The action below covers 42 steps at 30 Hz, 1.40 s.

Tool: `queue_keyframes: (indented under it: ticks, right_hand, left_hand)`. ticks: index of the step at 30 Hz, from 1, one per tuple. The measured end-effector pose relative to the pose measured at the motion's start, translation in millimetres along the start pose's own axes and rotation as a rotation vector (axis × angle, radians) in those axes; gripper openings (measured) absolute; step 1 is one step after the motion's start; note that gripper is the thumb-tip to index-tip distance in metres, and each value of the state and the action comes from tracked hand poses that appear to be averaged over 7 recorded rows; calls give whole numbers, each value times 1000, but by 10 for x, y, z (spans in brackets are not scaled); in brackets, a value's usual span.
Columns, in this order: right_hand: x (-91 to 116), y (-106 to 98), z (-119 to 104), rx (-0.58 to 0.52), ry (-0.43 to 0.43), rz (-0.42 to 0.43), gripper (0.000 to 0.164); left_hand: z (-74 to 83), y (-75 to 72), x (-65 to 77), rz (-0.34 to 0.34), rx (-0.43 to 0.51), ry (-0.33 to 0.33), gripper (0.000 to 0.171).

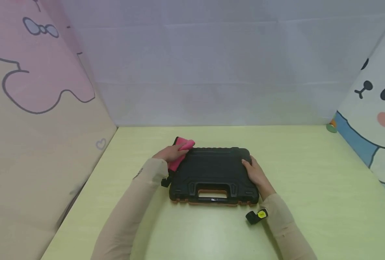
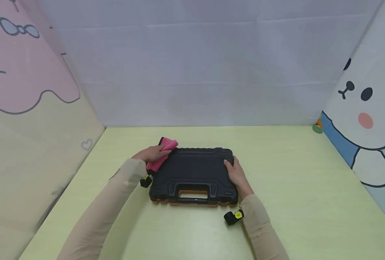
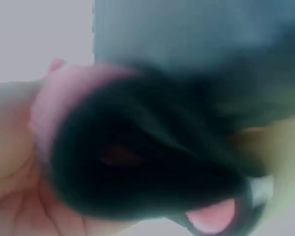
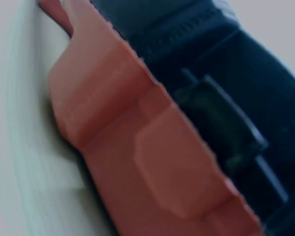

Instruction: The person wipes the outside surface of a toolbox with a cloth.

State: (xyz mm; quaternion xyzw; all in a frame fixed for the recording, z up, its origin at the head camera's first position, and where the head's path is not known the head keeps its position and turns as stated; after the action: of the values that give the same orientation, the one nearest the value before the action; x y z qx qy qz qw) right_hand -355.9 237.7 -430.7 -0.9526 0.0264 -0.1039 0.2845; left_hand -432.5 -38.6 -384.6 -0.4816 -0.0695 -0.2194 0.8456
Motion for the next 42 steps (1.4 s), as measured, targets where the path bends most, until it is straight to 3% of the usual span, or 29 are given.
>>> queue_keyframes:
  ticks: [2,5,9,15,20,27,31,35,38,42]
  right_hand:
    - [4,-33,13,2,1,3,63]
    - [5,-76,17,-2,-5,-1,63]
    - [-4,-87,2,-18,-19,-13,63]
    - [-5,-81,7,-35,-27,-22,62]
    - [-22,-87,2,-16,-42,-27,62]
    - [-20,-56,0,-7,-57,-59,62]
    - [-24,-44,5,-12,-60,-55,62]
    - [-44,-57,-1,-7,-57,-39,62]
    - [-60,-62,-9,-12,-57,-35,61]
    - [-72,-56,-22,-10,-60,-33,61]
  left_hand:
    - [-48,20,50,66,32,13,58]
    - [-46,76,143,133,-24,63,59]
    - [-42,175,405,188,-106,61,60]
    - [-1,438,919,184,-116,84,66]
    - [17,532,1089,166,-106,97,67]
    - [1,570,877,131,-89,166,65]
    - [16,459,650,123,-154,185,64]
    - [1,327,375,83,-117,147,66]
    - [-1,224,205,97,-59,117,67]
    - [45,112,93,183,34,114,55]
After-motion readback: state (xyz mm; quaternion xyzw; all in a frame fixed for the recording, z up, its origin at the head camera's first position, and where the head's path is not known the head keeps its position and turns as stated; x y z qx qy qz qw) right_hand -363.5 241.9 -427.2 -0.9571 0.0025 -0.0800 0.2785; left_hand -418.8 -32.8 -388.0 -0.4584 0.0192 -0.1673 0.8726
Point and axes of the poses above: each hand's wrist, its own x-axis away from the middle knuckle, its own y-axis out of the palm, z = x × y, the point moved 10 cm from there along -x, towards the middle knuckle, and after that the axes turned 8 degrees about x, right-handed, at the moved point
